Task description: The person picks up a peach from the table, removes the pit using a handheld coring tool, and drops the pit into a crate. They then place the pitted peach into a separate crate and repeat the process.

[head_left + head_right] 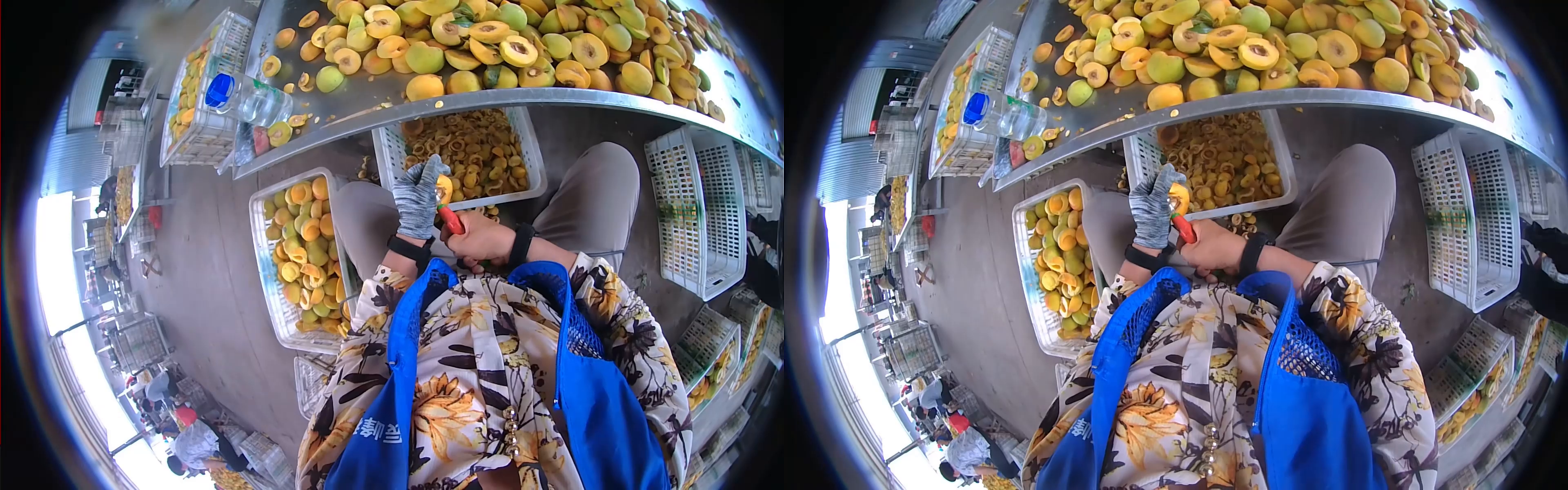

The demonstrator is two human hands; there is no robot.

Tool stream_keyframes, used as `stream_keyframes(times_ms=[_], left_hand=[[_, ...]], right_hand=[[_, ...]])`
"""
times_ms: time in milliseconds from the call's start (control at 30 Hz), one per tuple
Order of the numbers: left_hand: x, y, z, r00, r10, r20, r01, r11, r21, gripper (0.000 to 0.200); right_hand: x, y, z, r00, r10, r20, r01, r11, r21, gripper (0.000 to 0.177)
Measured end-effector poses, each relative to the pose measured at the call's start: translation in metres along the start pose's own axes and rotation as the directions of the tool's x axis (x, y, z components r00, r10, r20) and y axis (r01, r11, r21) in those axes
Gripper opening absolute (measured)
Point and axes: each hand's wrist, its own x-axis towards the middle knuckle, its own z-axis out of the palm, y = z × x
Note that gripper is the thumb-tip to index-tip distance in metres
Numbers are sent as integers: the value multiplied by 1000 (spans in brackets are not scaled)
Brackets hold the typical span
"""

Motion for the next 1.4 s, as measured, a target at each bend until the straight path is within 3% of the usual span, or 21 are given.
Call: stream_keyframes(times_ms=[33, 133, 300, 400, 467, 500, 567, 600, 633, 667, 700, 733, 800, 867, 933, 967, 1000, 1033, 1200, 1300, 1400], left_hand=[[-1, 7, 3, 1000, 1, 1, -1, 1000, 0, 31], [-9, 24, 7, 852, -483, 200, 520, 742, -422, 39], [1, 24, 6, 862, -465, 200, 502, 739, -449, 44], [17, 21, -15, 869, -494, -35, 365, 687, -628, 40], [13, 28, -64, 936, -328, -128, 230, 845, -483, 31], [0, 37, -71, 927, -138, -349, -79, 837, -542, 29], [-14, 48, -142, 940, -88, -330, -56, 914, -402, 25], [-26, 54, -169, 919, -56, -390, 33, 997, -65, 27], [-38, 57, -203, 900, -2, -436, 136, 952, 276, 29], [-28, -5, -310, 938, 313, -148, -44, 531, 846, 35], [-44, 13, -307, 946, 191, -261, 203, 278, 939, 40], [-55, 43, -270, 897, 220, -384, 312, 299, 902, 37], [-41, 54, -258, 871, 336, -359, 221, 386, 896, 35], [-3, 56, -217, 802, 568, -181, -236, 582, 778, 32], [51, 73, -144, 758, 651, -44, -412, 530, 741, 30], [60, 104, -88, 737, 670, 90, -390, 312, 866, 30], [87, 112, -62, 768, 605, 212, -398, 191, 897, 41], [99, 134, -21, 920, 379, 96, -203, 254, 946, 56], [191, 118, 81, 994, 3, 106, -106, 41, 993, 79], [205, 120, 78, 991, -22, 129, -125, 126, 984, 74], [158, 144, 60, 977, -141, 160, 1, 754, 657, 69]], right_hand=[[0, -1, 1, 1000, -1, -1, 1, 1000, 0, 16], [0, -2, 1, 999, -46, 1, 46, 997, -57, 17], [3, 0, -18, 901, -168, 400, -53, 873, 486, 16], [-27, -23, -15, 838, -368, 404, 128, 851, 509, 17], [-21, -24, -30, 903, -349, 250, 162, 817, 554, 19], [-13, -24, -38, 954, -291, 75, 249, 907, 340, 19], [12, -6, -61, 956, -269, -120, 281, 954, 101, 20], [31, 14, -79, 816, -483, -318, 271, 805, -528, 23], [40, 24, -89, 608, -732, -308, -10, 380, -925, 28], [39, 20, -89, 602, -736, -309, -8, 381, -924, 28], [37, 13, -86, 633, -680, -370, -6, 474, -881, 30], [36, 8, -83, 665, -614, -425, -8, 563, -826, 33], [44, 13, -78, 679, -611, -407, 41, 585, -810, 34], [49, 19, -69, 652, -643, -401, 93, 593, -800, 36], [46, 22, -63, 645, -664, -378, 137, 587, -798, 39], [43, 23, -62, 660, -659, -362, 159, 593, -789, 39], [40, 25, -60, 672, -654, -346, 181, 599, -780, 40], [37, 28, -60, 641, -690, -336, 213, 581, -785, 39], [11, 33, -61, 694, -610, -382, 136, 632, -763, 36], [-4, 27, -65, 701, -598, -388, 155, 660, -735, 40], [-8, 20, -67, 612, -678, -408, 264, 661, -702, 44]])
